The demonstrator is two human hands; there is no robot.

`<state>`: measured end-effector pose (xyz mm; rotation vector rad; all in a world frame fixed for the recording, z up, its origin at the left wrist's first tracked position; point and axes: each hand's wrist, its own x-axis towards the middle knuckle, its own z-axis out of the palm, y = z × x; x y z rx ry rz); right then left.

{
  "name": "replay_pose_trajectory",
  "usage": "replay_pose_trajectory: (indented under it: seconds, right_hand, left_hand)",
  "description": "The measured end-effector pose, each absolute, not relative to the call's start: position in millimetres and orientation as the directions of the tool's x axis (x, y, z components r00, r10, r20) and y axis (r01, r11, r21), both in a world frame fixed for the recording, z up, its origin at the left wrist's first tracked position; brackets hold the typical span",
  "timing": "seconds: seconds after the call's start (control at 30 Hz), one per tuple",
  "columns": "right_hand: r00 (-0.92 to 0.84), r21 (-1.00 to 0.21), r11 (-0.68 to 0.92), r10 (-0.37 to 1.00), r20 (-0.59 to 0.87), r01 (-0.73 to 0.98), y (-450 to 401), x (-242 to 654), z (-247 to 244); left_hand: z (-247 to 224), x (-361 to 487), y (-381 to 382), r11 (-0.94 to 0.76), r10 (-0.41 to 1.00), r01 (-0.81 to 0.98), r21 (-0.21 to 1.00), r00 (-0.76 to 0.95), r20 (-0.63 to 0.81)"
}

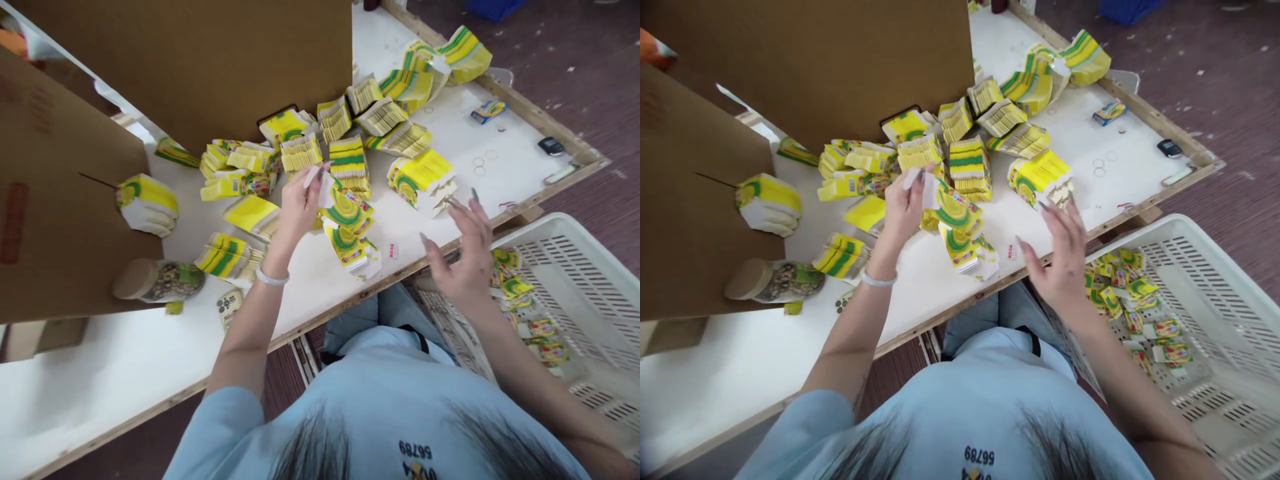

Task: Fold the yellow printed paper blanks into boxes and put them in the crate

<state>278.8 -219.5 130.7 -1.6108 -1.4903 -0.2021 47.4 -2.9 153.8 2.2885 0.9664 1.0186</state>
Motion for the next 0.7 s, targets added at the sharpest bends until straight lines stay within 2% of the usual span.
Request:
replay_pose_trajectory:
  seconds: [0.1,0.2,0.33,0.4,0.5,0.6,0.7]
  right_hand:
    - [0.207,-0.493,0.294,0.650,0.731,0.819,-181.4,239.3,137.3]
    - [0.173,-0.536,0.363,0.684,0.709,0.762,-164.2,218.5,131.8]
    - [0.104,-0.575,0.439,0.726,0.680,0.690,-173.0,219.9,128.3]
    - [0.130,-0.607,0.424,0.740,0.660,0.672,-182.8,223.3,133.2]
    - [0.280,-0.755,0.346,0.778,0.563,0.557,-195.5,222.4,141.2]
    - [0.368,-0.864,0.349,0.798,0.477,0.364,-202.3,217.6,140.2]
    - [0.387,-0.928,0.318,0.844,0.370,0.194,-205.3,215.4,132.3]
  left_hand:
    - [166.9,61.4,-56.8,-0.575,0.793,0.326,0.750,0.448,0.413]
    - [177.9,71.3,-103.3,-0.509,0.835,0.229,0.830,0.368,0.410]
    - [178.6,68.0,-133.6,-0.401,0.885,0.187,0.897,0.330,0.328]
    - [168.1,66.2,-141.2,-0.404,0.863,0.117,0.907,0.376,0.336]
    - [143.9,69.7,-151.5,-0.471,0.738,-0.014,0.882,0.542,0.403]
    - [124.6,75.5,-160.0,-0.414,0.618,-0.070,0.908,0.710,0.336]
    - [118.8,76.2,-163.3,-0.398,0.607,-0.051,0.916,0.734,0.305]
